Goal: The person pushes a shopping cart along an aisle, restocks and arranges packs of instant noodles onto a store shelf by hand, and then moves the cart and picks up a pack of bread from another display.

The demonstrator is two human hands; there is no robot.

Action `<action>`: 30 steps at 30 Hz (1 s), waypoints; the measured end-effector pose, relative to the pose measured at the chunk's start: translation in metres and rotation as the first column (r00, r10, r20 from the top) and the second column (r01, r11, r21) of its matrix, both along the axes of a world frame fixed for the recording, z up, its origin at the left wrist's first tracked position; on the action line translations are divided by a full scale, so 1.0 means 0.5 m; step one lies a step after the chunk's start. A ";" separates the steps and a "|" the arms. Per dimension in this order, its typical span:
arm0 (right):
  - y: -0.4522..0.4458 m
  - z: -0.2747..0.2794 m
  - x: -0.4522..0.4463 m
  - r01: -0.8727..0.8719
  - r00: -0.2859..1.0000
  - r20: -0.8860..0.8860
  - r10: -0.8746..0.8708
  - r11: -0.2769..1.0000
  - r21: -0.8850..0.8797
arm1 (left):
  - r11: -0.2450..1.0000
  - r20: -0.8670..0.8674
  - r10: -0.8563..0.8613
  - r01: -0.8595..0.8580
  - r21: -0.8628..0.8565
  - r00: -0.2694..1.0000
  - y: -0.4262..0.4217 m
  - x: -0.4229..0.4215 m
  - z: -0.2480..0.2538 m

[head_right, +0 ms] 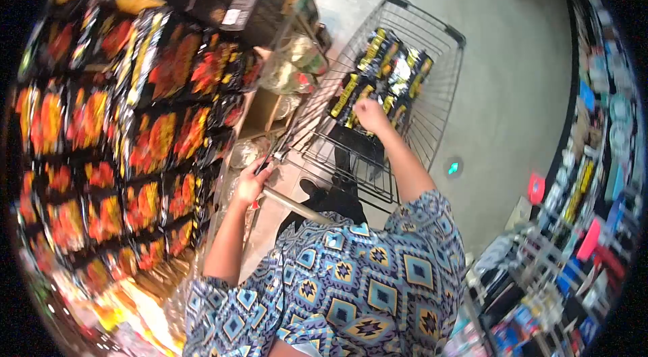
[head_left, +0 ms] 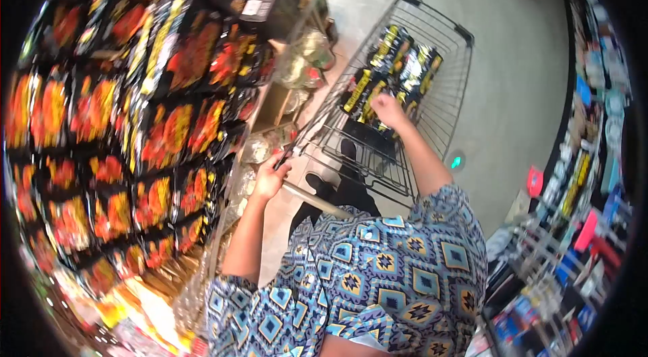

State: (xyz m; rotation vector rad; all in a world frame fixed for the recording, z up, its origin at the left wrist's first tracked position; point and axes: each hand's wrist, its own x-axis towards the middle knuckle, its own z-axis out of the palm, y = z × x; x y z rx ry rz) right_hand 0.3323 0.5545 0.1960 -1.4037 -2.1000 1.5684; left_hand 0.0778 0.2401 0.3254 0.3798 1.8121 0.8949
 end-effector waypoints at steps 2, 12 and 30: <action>-0.061 0.028 -0.030 -0.142 0.990 -0.006 0.142 0.990 0.025 | 0.997 -0.002 -0.059 0.059 0.059 0.998 -0.036 -0.020 -0.056; -0.293 0.251 -0.197 -0.283 0.871 -0.191 0.453 0.781 0.557 | 0.983 0.029 0.169 -0.171 0.064 0.985 -0.181 -0.091 -0.162; -0.423 0.613 -0.554 -0.323 0.544 -0.333 0.770 0.558 0.764 | 0.785 -0.045 0.428 -0.396 -0.476 0.903 -0.766 0.028 -0.306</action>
